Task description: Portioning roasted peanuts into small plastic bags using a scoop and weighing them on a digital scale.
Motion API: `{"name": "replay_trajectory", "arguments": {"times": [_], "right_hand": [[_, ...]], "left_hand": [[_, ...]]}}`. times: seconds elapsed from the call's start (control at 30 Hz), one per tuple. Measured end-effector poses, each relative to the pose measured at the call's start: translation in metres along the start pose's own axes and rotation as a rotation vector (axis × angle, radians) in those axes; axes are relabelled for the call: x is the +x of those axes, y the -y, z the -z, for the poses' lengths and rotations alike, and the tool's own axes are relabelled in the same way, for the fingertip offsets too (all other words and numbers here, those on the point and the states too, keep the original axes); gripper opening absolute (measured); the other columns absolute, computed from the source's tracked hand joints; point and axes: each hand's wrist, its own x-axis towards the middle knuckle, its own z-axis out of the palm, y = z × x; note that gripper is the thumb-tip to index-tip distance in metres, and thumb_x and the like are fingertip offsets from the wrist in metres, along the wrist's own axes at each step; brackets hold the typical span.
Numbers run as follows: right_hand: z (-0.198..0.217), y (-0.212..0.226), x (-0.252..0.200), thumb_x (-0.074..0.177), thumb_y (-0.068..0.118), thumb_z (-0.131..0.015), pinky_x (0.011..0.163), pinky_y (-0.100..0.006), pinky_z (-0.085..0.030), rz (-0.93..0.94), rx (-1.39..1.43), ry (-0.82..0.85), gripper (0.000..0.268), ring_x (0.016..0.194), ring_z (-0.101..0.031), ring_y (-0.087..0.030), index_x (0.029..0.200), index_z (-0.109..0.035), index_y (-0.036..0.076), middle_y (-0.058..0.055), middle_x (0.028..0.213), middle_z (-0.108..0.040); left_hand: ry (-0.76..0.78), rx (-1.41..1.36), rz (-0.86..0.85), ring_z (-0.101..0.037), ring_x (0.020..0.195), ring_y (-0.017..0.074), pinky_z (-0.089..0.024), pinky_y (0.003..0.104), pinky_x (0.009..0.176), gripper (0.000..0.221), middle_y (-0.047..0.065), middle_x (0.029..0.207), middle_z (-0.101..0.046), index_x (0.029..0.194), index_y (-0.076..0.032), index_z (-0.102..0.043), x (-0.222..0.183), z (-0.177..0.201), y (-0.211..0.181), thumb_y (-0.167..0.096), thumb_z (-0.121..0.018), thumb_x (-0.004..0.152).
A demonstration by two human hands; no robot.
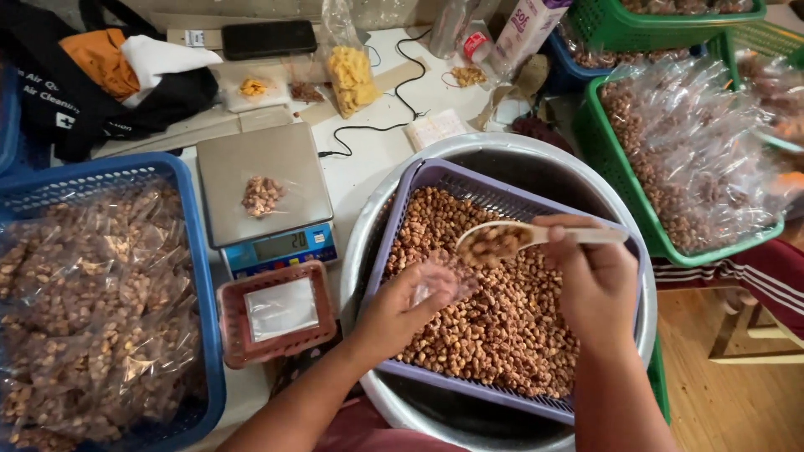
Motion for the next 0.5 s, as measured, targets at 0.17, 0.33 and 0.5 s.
{"name": "replay_trajectory", "arguments": {"times": [0.17,0.33,0.5], "right_hand": [[-0.004,0.002,-0.004,0.088,-0.013,-0.058,0.078,-0.039,-0.057,0.284,-0.032,0.299,0.022,0.078,-0.071,-0.030,0.096,-0.076,-0.002,-0.019,0.087,-0.074],[-0.001,0.016,-0.003,0.100,0.002,-0.062,0.053,-0.026,-0.043,0.100,-0.068,0.175,0.016,0.049,-0.045,-0.013,0.109,-0.074,-0.003,-0.011,0.064,-0.062],[0.000,-0.013,0.001,0.103,0.005,-0.061,0.063,-0.023,-0.047,-0.179,0.132,0.004,0.019,0.066,-0.051,-0.010,0.111,-0.072,-0.007,-0.010,0.070,-0.059]], "left_hand": [[-0.001,-0.044,0.040,-0.074,0.107,0.0313,-0.061,0.045,0.091,0.037,0.019,0.110,-0.076,0.125,0.002,-0.064,-0.006,-0.014,0.020,0.000,-0.073,0.090],[0.021,-0.043,0.072,-0.073,0.106,0.0342,-0.061,0.047,0.092,0.051,0.026,0.109,-0.074,0.134,0.008,-0.058,0.001,-0.016,0.028,0.010,-0.070,0.085],[0.008,-0.234,0.107,-0.076,0.098,0.0289,-0.064,0.041,0.087,0.057,0.023,0.112,-0.074,0.134,0.006,-0.061,0.009,-0.018,0.027,-0.001,-0.083,0.082]]}}
